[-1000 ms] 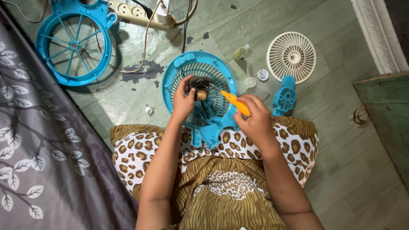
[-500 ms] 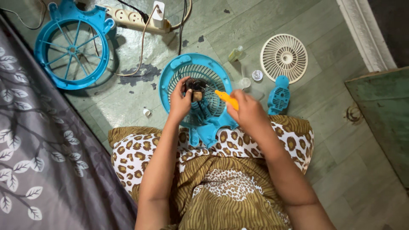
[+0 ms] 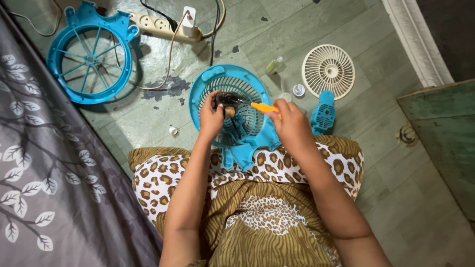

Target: The person sits on the floor and uses a screwdriver to adjust components inside the motor housing of a disassembled blue electric fan. They repeatedly insert the screwdriver into the motor area and rotate it while holding the fan cage steady.

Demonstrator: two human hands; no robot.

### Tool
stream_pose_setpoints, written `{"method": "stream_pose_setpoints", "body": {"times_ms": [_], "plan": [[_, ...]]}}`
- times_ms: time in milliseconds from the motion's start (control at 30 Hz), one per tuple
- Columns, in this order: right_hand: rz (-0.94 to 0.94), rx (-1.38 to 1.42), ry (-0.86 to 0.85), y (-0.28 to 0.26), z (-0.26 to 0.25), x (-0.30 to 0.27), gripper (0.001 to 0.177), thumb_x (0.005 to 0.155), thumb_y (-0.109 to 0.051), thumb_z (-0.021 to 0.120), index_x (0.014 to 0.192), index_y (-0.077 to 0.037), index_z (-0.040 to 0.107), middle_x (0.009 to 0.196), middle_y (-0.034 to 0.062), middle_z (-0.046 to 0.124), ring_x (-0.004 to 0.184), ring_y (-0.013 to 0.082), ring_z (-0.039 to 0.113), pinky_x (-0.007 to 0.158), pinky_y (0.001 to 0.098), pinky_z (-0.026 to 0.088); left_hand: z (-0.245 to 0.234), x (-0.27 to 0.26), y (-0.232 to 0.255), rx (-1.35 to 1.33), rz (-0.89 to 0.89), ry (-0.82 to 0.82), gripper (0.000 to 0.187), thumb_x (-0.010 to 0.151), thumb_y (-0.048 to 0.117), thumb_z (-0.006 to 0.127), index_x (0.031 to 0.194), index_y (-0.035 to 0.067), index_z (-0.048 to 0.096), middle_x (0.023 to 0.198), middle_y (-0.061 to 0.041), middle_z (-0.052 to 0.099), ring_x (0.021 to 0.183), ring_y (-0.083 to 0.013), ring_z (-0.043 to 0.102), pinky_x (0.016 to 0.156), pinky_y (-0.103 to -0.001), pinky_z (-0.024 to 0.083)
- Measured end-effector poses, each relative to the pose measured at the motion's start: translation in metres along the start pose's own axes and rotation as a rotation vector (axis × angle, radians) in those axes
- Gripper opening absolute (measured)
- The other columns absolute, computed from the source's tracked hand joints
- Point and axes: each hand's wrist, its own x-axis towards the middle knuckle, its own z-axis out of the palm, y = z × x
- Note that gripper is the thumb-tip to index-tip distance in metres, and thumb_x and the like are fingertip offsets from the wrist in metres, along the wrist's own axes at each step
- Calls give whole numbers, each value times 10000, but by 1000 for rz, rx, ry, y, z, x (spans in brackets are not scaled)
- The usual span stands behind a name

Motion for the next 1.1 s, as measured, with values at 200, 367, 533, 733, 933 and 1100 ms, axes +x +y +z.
{"method": "stream_pose_setpoints", "body": {"times_ms": [200, 367, 533, 733, 933, 1100], "plan": [[-147, 45, 5, -9, -4, -11, 320, 887, -60, 736, 1182, -48, 614, 1113, 188, 597, 952, 408, 663, 779, 476, 541, -1, -7, 24, -32, -156, -14, 509, 940, -70, 526, 1399, 148, 488, 1022, -100, 724, 936, -150, 688, 822, -278, 541], [-229, -70, 87, -12, -7, -5, 304, 888, -51, 763, 1171, -78, 655, 1101, 139, 599, 965, 386, 655, 811, 463, 536, -3, -6, 32, -53, -111, -41, 393, 953, -97, 511, 1278, 111, 583, 1007, -84, 696, 907, -124, 649, 777, -270, 524], [-341, -35, 127, -14, -9, -4, 310, 878, -42, 718, 1176, -40, 631, 1165, 167, 617, 982, 364, 661, 816, 436, 548, -2, -5, 24, -149, -194, -73, 338, 967, -83, 507, 1239, 99, 595, 972, -65, 677, 845, -120, 624, 717, -270, 516], [-220, -201, -23, -18, -10, 14, 296, 946, -241, 791, 1121, -52, 646, 974, 136, 597, 877, 349, 648, 746, 450, 530, -2, -2, 10, -173, -255, -114, 332, 966, -82, 504, 1232, 96, 590, 948, -71, 675, 814, -134, 632, 677, -281, 519], [-359, -113, -36, -26, -13, 19, 329, 850, -104, 712, 1146, 0, 615, 1034, 183, 592, 962, 378, 607, 788, 468, 507, 1, 2, -6, -249, -256, -126, 358, 957, -107, 497, 1241, 92, 584, 1023, -78, 692, 874, -127, 657, 723, -269, 539], [-450, -87, 18, -26, -14, 19, 233, 859, 52, 635, 1075, -34, 627, 1083, 117, 614, 1057, 349, 611, 894, 437, 512, -2, 3, -11, -272, -282, -142, 375, 960, -112, 503, 1264, 89, 588, 1036, -81, 671, 843, -129, 630, 687, -277, 520]]}}
